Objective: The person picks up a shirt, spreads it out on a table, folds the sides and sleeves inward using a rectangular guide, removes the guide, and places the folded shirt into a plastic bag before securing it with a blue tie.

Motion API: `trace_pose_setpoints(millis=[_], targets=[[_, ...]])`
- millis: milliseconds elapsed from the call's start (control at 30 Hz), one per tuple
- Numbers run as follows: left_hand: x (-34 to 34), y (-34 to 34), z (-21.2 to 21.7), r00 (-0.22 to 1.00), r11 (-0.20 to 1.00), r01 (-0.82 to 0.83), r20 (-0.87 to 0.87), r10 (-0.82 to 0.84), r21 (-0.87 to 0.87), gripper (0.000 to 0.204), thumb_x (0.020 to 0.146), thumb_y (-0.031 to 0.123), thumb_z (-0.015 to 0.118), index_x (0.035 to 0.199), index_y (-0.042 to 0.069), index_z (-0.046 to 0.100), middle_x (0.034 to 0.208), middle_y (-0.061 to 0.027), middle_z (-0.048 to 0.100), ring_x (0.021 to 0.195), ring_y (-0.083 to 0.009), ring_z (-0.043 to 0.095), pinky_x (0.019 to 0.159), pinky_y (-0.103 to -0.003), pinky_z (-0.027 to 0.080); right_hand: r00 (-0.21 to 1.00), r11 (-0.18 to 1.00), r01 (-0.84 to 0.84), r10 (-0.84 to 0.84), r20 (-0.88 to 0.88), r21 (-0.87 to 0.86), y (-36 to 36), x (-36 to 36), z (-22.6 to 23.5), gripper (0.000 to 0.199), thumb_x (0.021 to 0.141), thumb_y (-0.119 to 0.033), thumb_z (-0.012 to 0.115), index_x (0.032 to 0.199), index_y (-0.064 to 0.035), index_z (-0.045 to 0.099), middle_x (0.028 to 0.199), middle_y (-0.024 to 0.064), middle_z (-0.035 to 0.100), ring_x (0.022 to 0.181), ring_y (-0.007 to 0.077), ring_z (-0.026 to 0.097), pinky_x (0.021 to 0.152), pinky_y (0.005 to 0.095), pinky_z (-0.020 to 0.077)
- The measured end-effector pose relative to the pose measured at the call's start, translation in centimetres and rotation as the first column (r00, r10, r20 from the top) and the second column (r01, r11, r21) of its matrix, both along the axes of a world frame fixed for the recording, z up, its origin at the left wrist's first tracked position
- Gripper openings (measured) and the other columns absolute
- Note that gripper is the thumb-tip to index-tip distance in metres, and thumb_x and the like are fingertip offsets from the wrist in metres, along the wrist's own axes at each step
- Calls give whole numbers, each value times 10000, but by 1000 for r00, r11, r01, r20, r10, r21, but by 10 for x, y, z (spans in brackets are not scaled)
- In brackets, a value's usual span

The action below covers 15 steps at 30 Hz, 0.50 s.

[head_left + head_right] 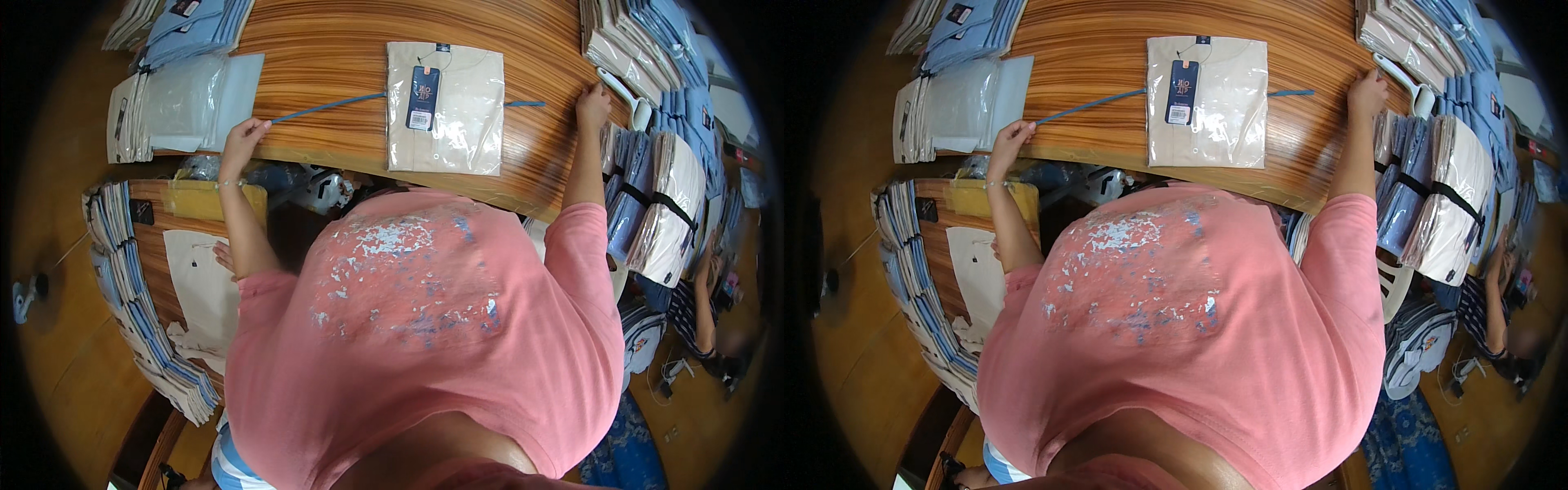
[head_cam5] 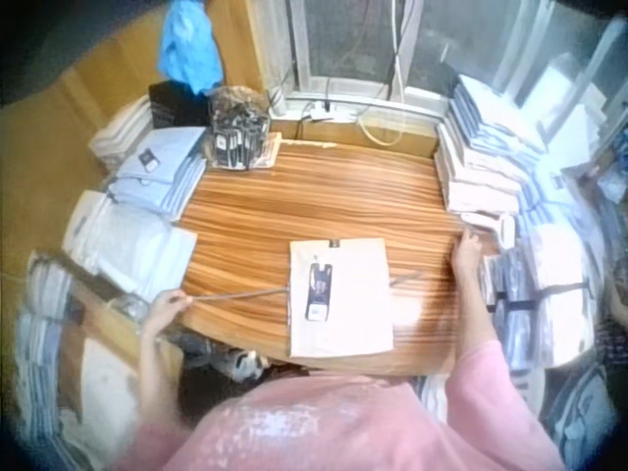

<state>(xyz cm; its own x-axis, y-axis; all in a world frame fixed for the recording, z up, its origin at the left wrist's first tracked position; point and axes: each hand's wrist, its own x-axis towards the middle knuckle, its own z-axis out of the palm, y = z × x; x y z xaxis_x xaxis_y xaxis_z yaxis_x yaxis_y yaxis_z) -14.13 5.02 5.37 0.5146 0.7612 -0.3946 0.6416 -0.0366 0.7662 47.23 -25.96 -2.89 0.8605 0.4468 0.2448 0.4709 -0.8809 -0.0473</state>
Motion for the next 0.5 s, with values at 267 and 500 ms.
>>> trace_pose_setpoints(millis=[267,500], targets=[[4,-5,-1,980,982,-150,147,132,118,242,881,239,581,796,13,591,702,35,518,672,-54,436,631,-191,358,916,968,-182,230,-330,171,21,26,1,392,836,-255,498,1168,-51,448,1049,218,565,945,335,571,802,427,453],[-8,-21,-5,973,980,-170,174,151,99,171,871,149,536,833,-4,601,719,4,567,679,-76,501,644,-211,407,-59,797,73,603,-795,599,100,-280,112,541,878,-559,399,1207,-133,455,770,-12,441,675,91,425,547,224,354]])
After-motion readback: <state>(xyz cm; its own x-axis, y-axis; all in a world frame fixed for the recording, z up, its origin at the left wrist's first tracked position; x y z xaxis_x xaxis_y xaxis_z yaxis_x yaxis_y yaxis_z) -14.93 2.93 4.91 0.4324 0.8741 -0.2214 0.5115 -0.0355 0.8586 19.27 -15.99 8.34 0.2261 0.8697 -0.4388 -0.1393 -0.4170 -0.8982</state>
